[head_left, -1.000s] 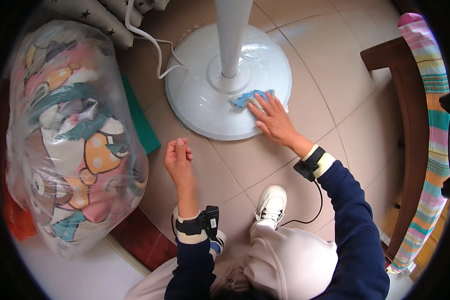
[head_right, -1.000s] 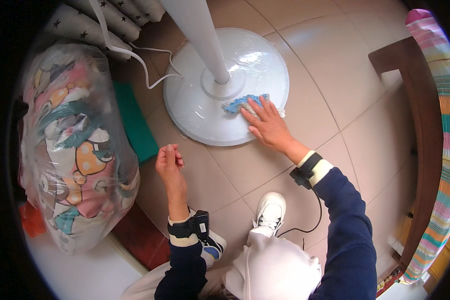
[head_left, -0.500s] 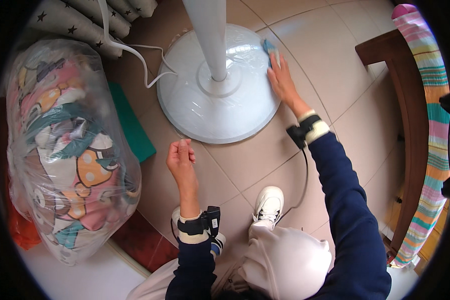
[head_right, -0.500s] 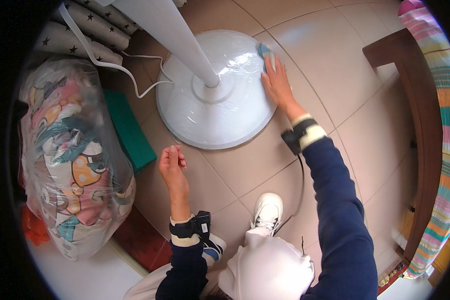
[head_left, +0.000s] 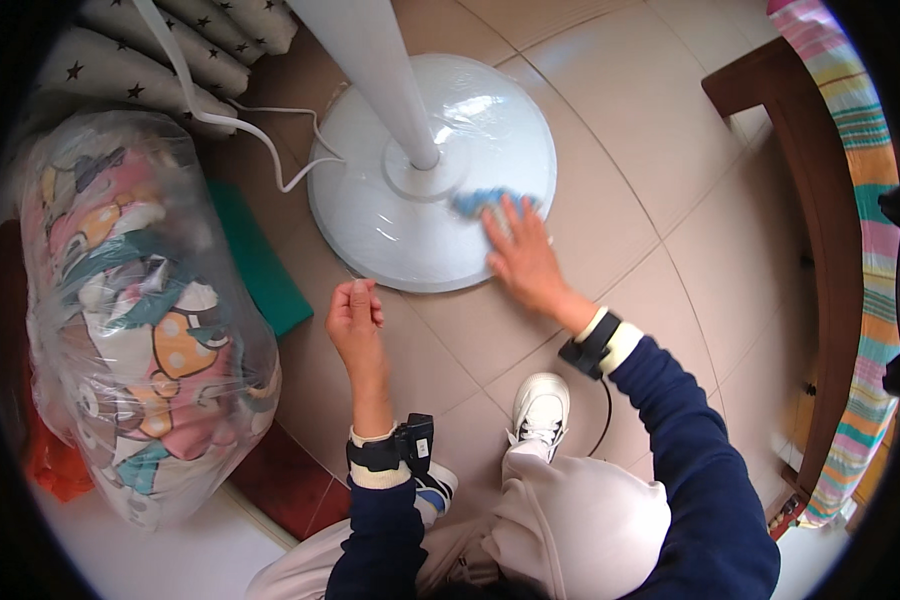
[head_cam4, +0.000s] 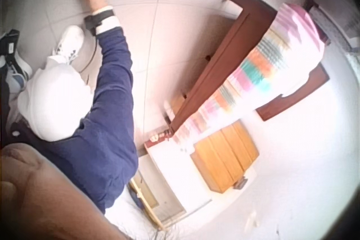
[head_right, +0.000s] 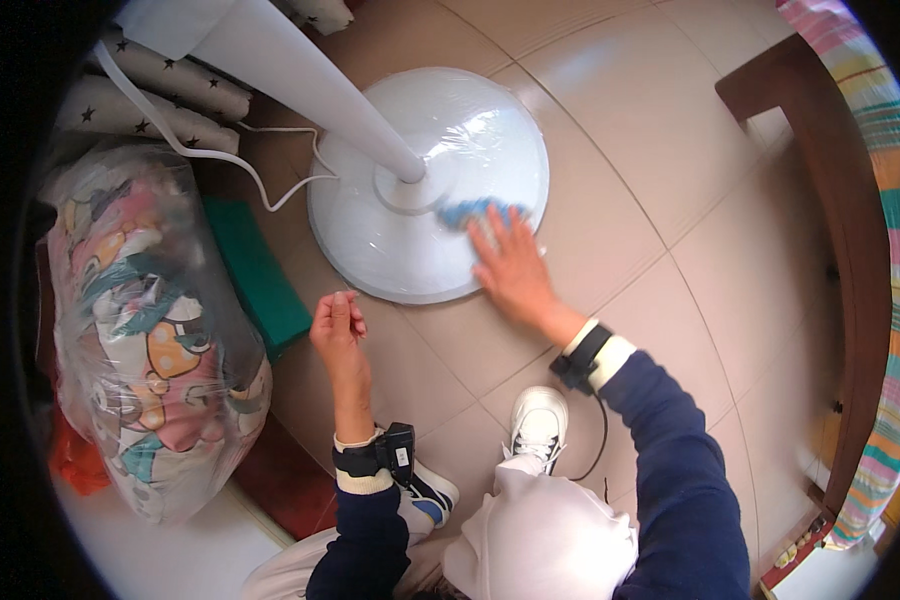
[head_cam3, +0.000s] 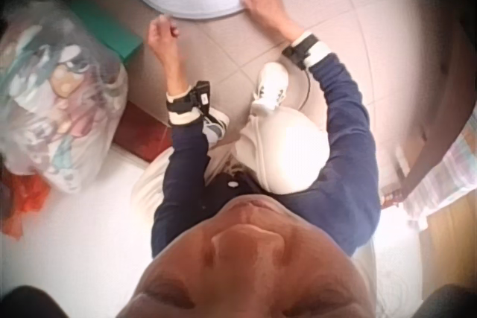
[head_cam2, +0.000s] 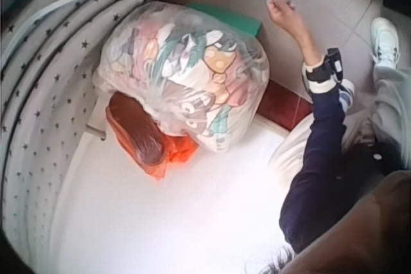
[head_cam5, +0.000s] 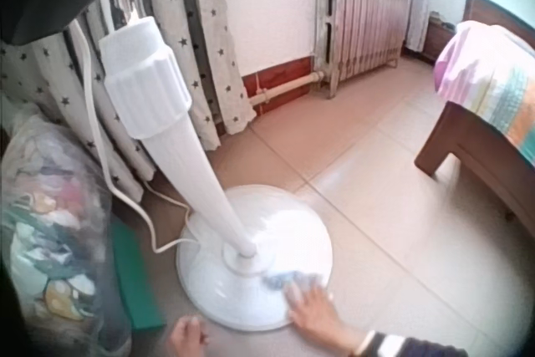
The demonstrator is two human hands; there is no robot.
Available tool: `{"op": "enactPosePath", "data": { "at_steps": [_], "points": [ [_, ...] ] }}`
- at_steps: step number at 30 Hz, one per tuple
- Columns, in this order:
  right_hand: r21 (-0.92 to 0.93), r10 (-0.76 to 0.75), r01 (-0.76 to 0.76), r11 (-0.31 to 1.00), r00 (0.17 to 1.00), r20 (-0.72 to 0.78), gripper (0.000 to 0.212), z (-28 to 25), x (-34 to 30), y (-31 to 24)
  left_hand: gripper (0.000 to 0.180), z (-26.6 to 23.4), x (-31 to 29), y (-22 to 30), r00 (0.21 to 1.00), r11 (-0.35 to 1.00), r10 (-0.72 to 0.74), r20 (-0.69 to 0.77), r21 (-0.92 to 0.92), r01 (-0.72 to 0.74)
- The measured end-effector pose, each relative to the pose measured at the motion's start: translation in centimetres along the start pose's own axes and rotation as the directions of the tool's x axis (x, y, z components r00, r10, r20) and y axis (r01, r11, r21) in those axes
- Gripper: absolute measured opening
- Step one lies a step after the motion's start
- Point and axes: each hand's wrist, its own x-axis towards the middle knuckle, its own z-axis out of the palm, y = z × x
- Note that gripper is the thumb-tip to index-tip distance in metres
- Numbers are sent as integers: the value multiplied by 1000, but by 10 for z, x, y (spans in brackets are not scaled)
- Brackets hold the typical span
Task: The person wipes the white pedestal fan with a blue cloth, cleaning the head, grille, stand, and base. The person then wraps the power cord around the stand.
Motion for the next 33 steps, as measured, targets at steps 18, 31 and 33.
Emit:
{"op": "enactPosePath", "data": {
  "at_steps": [18,31,33],
  "points": [
    [-107,203,-225,969,961,-187,50,-11,176,81,20,7,16,-5,998,997,-53,-46,-66,50],
    [15,-257,259,966,949,185,45,-8,251,68,21,46,31,-3,994,994,-32,102,-98,42],
    [101,-49,31,994,983,178,46,-4,277,72,21,43,31,-4,995,994,-44,86,-98,53]
  ]
}}
